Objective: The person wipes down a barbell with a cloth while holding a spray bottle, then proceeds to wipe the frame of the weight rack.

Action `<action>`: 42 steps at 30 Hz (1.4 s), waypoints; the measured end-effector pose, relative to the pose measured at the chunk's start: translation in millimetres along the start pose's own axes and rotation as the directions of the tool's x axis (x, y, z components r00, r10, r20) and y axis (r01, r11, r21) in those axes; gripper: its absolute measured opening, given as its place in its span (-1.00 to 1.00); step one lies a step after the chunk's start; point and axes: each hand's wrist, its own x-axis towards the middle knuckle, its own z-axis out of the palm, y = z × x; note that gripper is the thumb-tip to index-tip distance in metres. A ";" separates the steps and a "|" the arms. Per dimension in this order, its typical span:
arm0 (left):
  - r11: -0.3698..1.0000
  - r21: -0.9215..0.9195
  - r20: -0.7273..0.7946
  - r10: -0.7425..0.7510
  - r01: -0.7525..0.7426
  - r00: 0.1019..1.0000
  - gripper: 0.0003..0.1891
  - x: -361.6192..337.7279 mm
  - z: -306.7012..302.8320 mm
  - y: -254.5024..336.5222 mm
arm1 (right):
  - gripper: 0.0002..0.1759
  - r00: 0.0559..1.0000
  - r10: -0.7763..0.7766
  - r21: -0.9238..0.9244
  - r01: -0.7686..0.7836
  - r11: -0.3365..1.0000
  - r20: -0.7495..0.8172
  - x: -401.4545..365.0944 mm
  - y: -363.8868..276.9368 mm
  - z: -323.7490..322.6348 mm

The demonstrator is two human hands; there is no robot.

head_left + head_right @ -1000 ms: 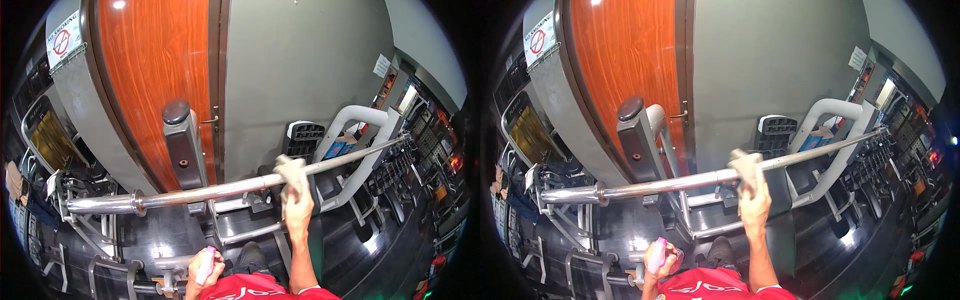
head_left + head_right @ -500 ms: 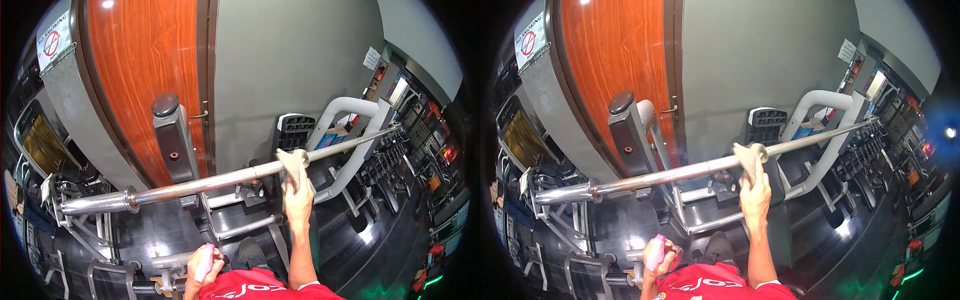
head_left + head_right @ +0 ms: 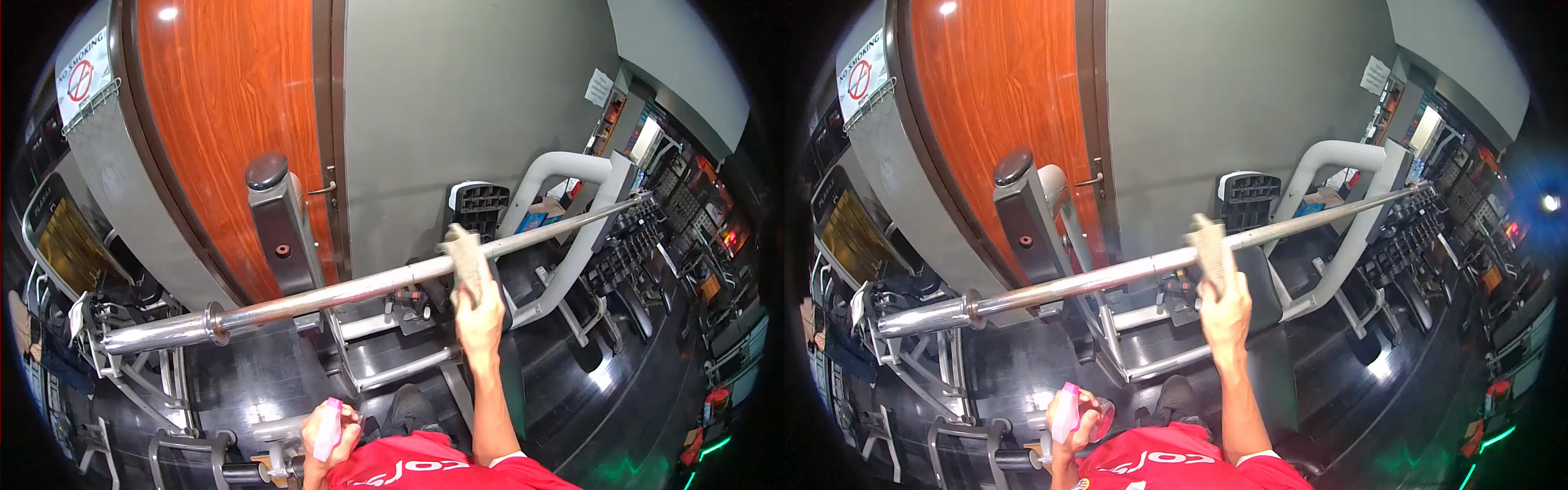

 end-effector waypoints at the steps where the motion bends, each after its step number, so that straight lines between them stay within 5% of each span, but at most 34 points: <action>1: 0.998 -0.044 -0.019 -0.048 0.047 0.999 -0.73 -1.8 0.1 1.3 | -0.27 0.998 0.061 0.027 -0.060 0.998 -0.023 3.2 3.1 -0.4; 5: 0.984 -0.110 -0.029 -0.142 0.138 0.989 -0.71 -1.5 1.6 3.9 | -0.27 0.983 -0.065 0.026 0.062 0.998 0.169 -20.8 -33.4 27.0; 8: 0.989 -0.112 -0.014 -0.098 0.096 0.995 -0.72 2.0 5.1 2.1 | -0.27 0.878 -0.208 0.122 0.172 0.978 0.432 -40.1 -63.5 35.8; 11: 0.987 -0.120 -0.013 -0.105 0.103 0.994 -0.74 2.3 6.3 7.0 | -0.35 0.831 -0.164 0.198 0.067 0.978 0.531 -30.5 -67.2 20.7; 13: 0.983 -0.135 -0.026 -0.127 0.123 0.992 -0.74 -0.3 8.1 2.0 | -0.42 0.890 -0.229 0.424 0.045 0.904 0.393 -21.4 -46.0 23.7; 15: 0.978 -0.150 -0.040 -0.150 0.142 0.988 -0.75 -1.2 9.9 -2.1 | -0.43 0.896 -0.067 0.541 -0.203 0.816 0.439 -20.4 -36.8 14.2; 18: 0.989 -0.100 -0.004 -0.106 0.105 0.994 -0.74 5.4 7.9 -0.2 | -0.39 0.975 -0.055 0.672 -0.105 0.733 0.213 -17.1 -34.7 8.5; 22: 0.998 -0.039 0.015 -0.040 0.041 0.999 -0.72 10.7 4.9 12.5 | -0.41 0.995 -0.028 0.281 0.054 0.958 -0.095 1.7 -24.1 11.7; 23: 0.996 -0.065 0.014 -0.064 0.064 0.998 -0.71 11.5 5.1 12.7 | -0.41 0.995 -0.033 0.284 0.059 0.957 -0.095 0.1 -27.1 12.0; 25: 0.998 -0.042 0.022 -0.037 0.038 0.999 -0.71 14.5 4.5 10.8 | -0.40 0.973 0.097 0.001 -0.099 0.995 0.212 -8.6 -44.7 13.3; 27: 1.000 -0.022 0.026 -0.007 0.008 1.000 -0.70 20.1 7.1 8.5 | -0.37 0.957 -0.162 0.098 0.142 0.985 0.240 -24.5 -54.9 26.2; 29: 1.000 -0.010 0.053 0.023 -0.023 0.998 -0.71 24.7 9.7 7.4 | -0.38 0.879 -0.289 0.250 0.203 0.947 0.380 -40.6 -68.4 35.5; 32: 0.994 -0.109 0.063 -0.012 0.019 0.998 -0.71 27.2 13.3 5.8 | -0.41 0.849 -0.319 0.079 0.316 0.946 0.422 -42.4 -50.3 37.1; 34: 0.990 -0.136 0.046 -0.022 0.028 0.999 -0.71 26.0 12.6 4.5 | -0.43 0.924 -0.348 0.024 0.348 0.937 0.160 -32.5 -22.6 34.6; 36: 0.985 -0.168 0.024 -0.040 0.043 0.999 -0.71 20.5 11.5 0.9 | -0.40 0.992 -0.115 -0.084 0.118 0.989 0.041 -22.2 -2.5 18.8; 38: 0.970 -0.216 0.019 -0.109 0.110 0.994 -0.71 15.8 10.0 -5.4 | -0.42 0.989 0.096 0.011 -0.095 0.995 -0.108 -1.4 21.5 6.3; 42: 0.978 -0.186 0.004 -0.092 0.091 0.996 -0.71 18.0 10.5 -4.6 | -0.41 0.993 0.039 0.241 -0.010 0.970 -0.115 1.3 27.0 22.3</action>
